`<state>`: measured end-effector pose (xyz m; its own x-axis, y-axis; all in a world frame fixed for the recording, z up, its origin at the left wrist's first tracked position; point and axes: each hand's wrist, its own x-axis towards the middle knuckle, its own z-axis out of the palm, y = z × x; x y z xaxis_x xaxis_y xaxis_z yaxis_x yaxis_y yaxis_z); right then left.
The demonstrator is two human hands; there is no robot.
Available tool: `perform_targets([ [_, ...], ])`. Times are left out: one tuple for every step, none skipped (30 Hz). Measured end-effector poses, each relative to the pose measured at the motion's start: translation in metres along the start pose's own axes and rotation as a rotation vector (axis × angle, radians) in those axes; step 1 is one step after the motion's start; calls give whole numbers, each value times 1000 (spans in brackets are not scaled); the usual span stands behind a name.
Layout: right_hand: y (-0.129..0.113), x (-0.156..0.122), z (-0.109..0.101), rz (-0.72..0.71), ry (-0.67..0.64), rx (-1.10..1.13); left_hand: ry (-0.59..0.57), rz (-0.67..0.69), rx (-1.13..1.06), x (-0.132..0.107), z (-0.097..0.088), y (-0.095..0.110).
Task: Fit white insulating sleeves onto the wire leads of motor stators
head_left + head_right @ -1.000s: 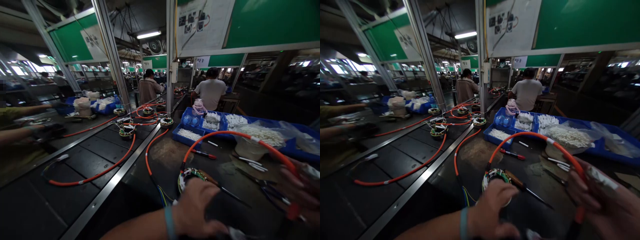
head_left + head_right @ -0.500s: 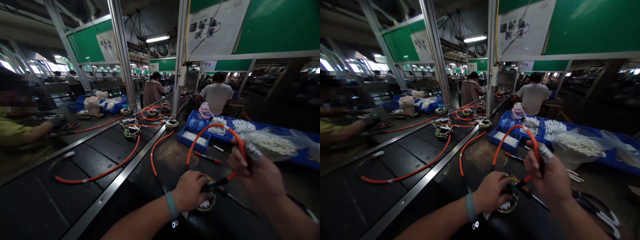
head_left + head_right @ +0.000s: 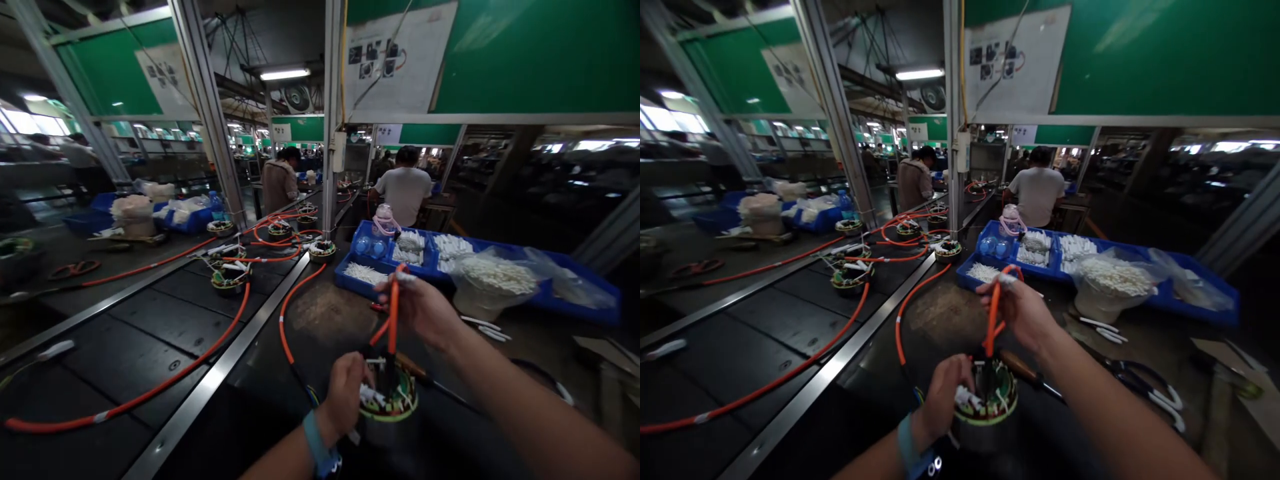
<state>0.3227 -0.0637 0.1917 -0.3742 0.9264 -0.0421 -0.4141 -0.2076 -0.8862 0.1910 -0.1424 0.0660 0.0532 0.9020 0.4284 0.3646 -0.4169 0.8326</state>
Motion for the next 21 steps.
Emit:
perform_targets([
  [2, 2, -1, 64, -58, -108, 4, -51, -147, -1, -3, 6],
  [4, 1, -1, 119, -144, -217, 6, -116, -328, -2, -7, 12],
  [6, -2, -2, 159, -247, -312, 10, -191, -527, -3, -10, 18],
  [8, -8, -2, 178, -348, -383, 19, -264, -720, -4, -15, 24],
  [10, -17, -3, 170, -425, -422, 42, -324, -885, -3, -20, 30],
  [13, -27, -4, 124, -459, -430, 74, -373, -1028, -1, -26, 34],
  [18, -38, -7, 45, -438, -424, 112, -403, -1145, 1, -33, 37],
  [26, -51, -12, -61, -367, -430, 152, -418, -1233, 4, -40, 38],
  [37, -64, -19, -177, -264, -463, 180, -429, -1296, 6, -48, 38],
  [50, -76, -29, -269, -153, -542, 192, -440, -1339, 8, -55, 36],
  [66, -87, -40, -329, -63, -687, 193, -454, -1369, 9, -61, 33],
  [84, -96, -54, -335, -24, -900, 191, -462, -1393, 9, -66, 28],
  [101, -102, -70, -330, -1, -1124, 193, -460, -1416, 9, -70, 22],
  [116, -105, -86, -352, 19, -1317, 196, -451, -1440, 8, -72, 16],
  [128, -106, -102, -372, 18, -1478, 204, -431, -1467, 7, -73, 10],
  [136, -104, -118, -393, -5, -1612, 215, -406, -1495, 6, -73, 3],
  [139, -101, -133, -411, -24, -1721, 230, -381, -1522, 5, -72, -3],
  [138, -96, -145, -434, -2, -1803, 241, -363, -1544, 3, -72, -8],
  [134, -91, -153, -461, 54, -1858, 251, -359, -1558, 2, -72, -13],
  [128, -87, -157, -493, 132, -1881, 265, -363, -1563, 1, -72, -16],
  [122, -83, -156, -529, 206, -1868, 275, -377, -1559, 0, -72, -18],
])
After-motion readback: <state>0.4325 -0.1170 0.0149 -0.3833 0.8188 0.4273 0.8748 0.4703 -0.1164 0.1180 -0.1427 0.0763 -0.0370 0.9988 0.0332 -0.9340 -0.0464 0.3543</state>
